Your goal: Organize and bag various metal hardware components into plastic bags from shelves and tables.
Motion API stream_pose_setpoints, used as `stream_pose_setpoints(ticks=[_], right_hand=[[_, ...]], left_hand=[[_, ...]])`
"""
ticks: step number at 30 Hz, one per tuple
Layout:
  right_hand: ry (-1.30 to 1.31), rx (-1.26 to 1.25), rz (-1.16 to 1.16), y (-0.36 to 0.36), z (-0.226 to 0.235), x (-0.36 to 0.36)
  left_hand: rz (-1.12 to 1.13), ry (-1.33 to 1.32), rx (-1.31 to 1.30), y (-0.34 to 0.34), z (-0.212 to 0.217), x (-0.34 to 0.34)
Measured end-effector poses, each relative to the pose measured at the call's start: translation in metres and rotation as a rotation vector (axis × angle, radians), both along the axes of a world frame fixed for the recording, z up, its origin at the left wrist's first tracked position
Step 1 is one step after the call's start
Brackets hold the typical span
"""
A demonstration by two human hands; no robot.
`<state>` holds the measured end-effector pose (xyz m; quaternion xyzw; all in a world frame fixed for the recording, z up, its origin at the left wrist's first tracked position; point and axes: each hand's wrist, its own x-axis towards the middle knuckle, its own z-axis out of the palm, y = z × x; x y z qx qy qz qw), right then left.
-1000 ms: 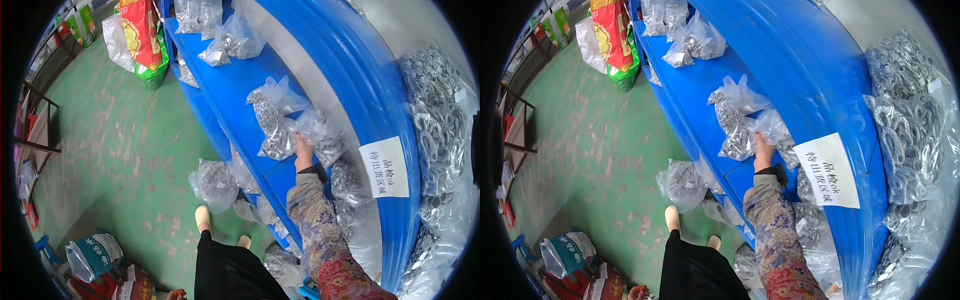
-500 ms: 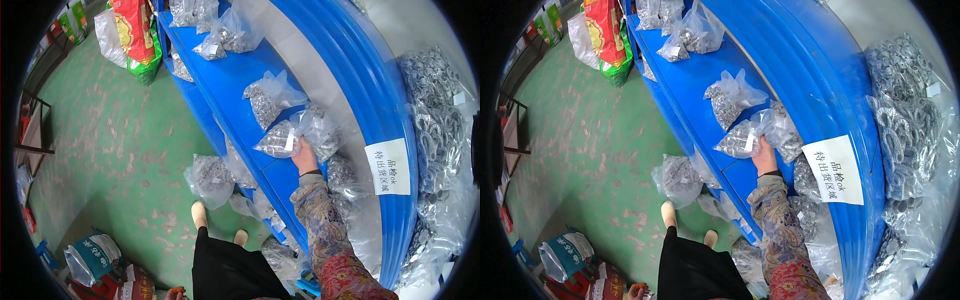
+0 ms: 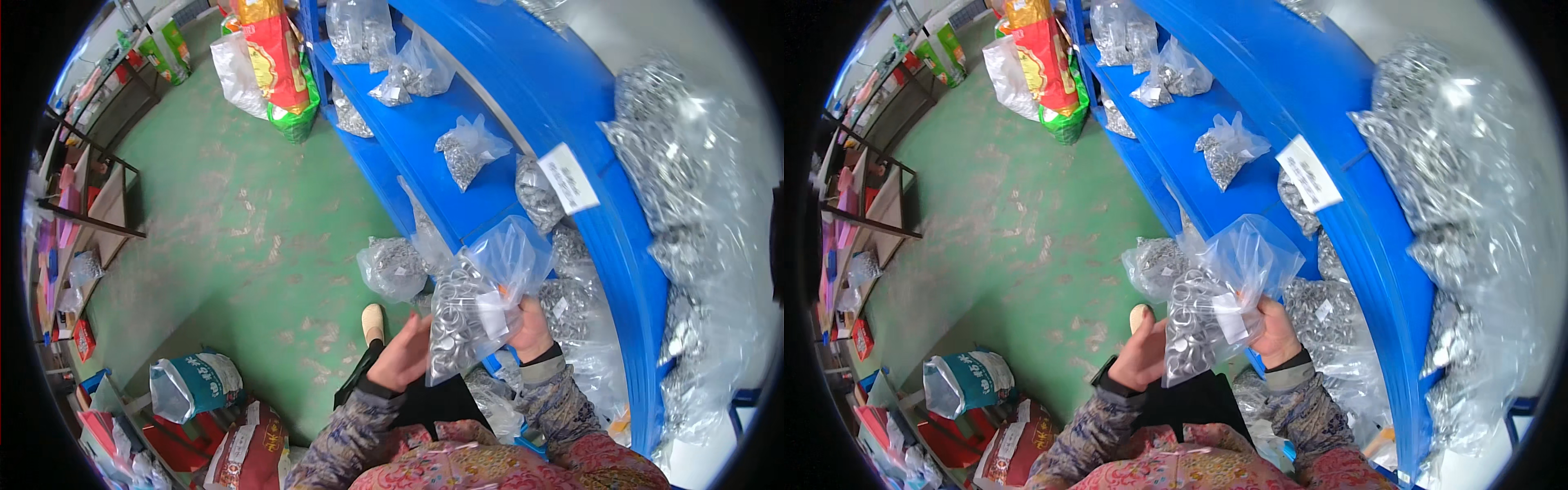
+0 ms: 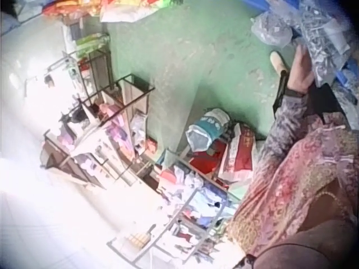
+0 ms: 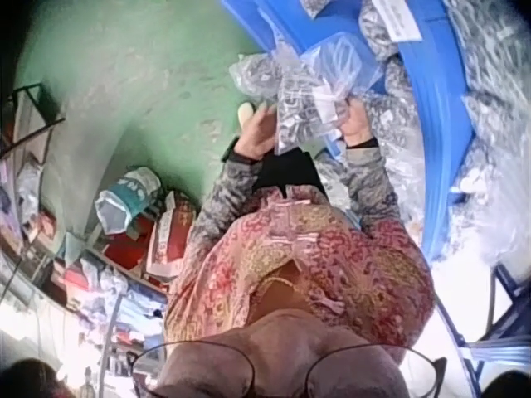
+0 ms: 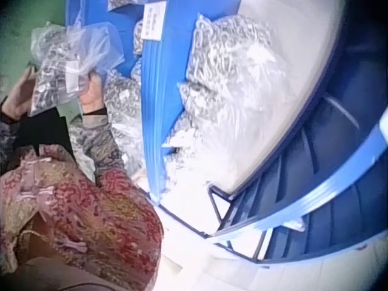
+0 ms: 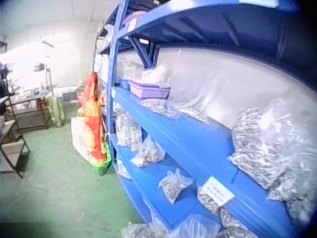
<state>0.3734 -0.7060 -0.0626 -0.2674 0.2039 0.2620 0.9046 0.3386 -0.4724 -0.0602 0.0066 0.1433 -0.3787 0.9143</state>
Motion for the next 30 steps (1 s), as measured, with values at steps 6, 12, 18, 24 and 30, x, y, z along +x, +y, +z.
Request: stream_pose_setpoints(ticks=[6,12,18,24,30], right_hand=[[-0.111,-0.013,-0.13,-0.015,0.068,-0.054],[-0.206,-0.015,-0.238,-0.043,0.119,-0.112],[-0.293,-0.082,-0.284,-0.036,0.181,-0.144],[-0.395,-0.089,-0.317,-0.025,0.202,-0.151],[-0.506,-0.348,-0.527,0.002,0.231,-0.163]], left_hand=[[0.14,-0.245,0.31,-0.055,0.044,-0.065],[0.28,-0.402,0.459,-0.094,0.108,-0.122],[0.132,-0.402,0.441,-0.088,0.148,-0.146],[0.001,-0.443,0.323,-0.071,0.157,-0.136],[-0.153,-0.531,0.214,-0.041,0.142,-0.112]])
